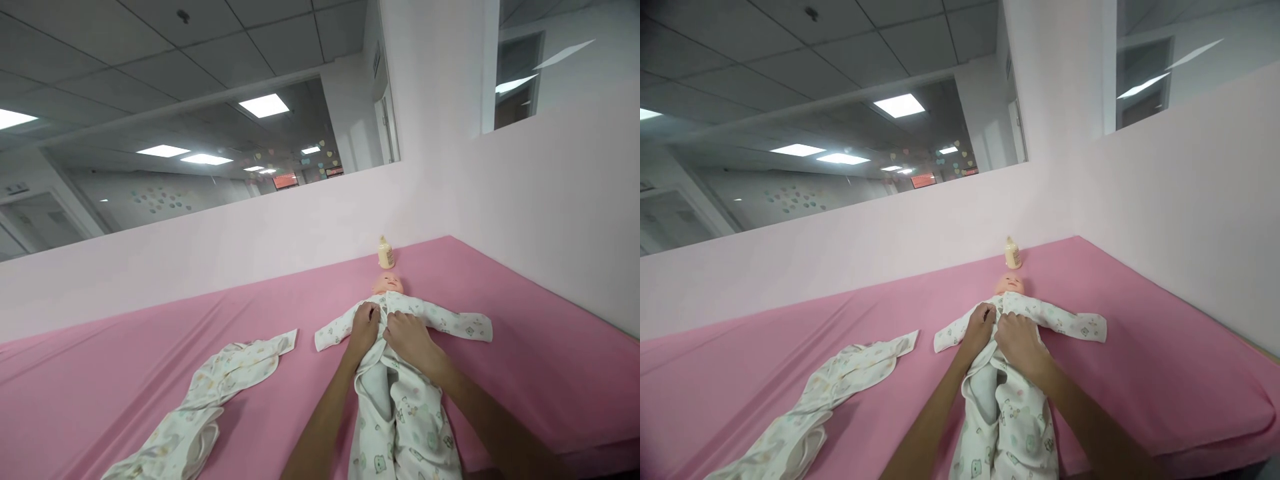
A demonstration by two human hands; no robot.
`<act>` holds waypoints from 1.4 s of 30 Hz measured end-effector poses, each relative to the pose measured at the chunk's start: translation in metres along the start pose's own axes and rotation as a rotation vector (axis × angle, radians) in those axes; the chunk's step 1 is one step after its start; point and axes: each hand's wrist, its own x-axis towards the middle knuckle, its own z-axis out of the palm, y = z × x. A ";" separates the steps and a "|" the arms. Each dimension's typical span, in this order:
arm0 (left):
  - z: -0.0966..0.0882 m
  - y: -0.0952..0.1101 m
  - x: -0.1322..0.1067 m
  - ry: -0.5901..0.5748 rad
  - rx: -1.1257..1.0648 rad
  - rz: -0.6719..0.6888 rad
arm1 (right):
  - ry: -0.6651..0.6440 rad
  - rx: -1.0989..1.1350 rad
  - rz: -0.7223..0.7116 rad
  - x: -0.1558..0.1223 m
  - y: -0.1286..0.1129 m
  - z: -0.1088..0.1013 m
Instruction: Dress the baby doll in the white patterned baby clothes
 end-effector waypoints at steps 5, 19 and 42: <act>-0.004 0.006 -0.004 -0.033 0.232 0.118 | -0.018 -0.051 -0.094 0.000 0.003 -0.001; -0.020 0.028 -0.013 -0.199 0.476 0.182 | -0.008 0.040 0.052 0.007 0.003 -0.003; -0.031 0.036 -0.020 -0.240 0.483 0.144 | 0.158 0.654 0.236 0.003 0.010 0.004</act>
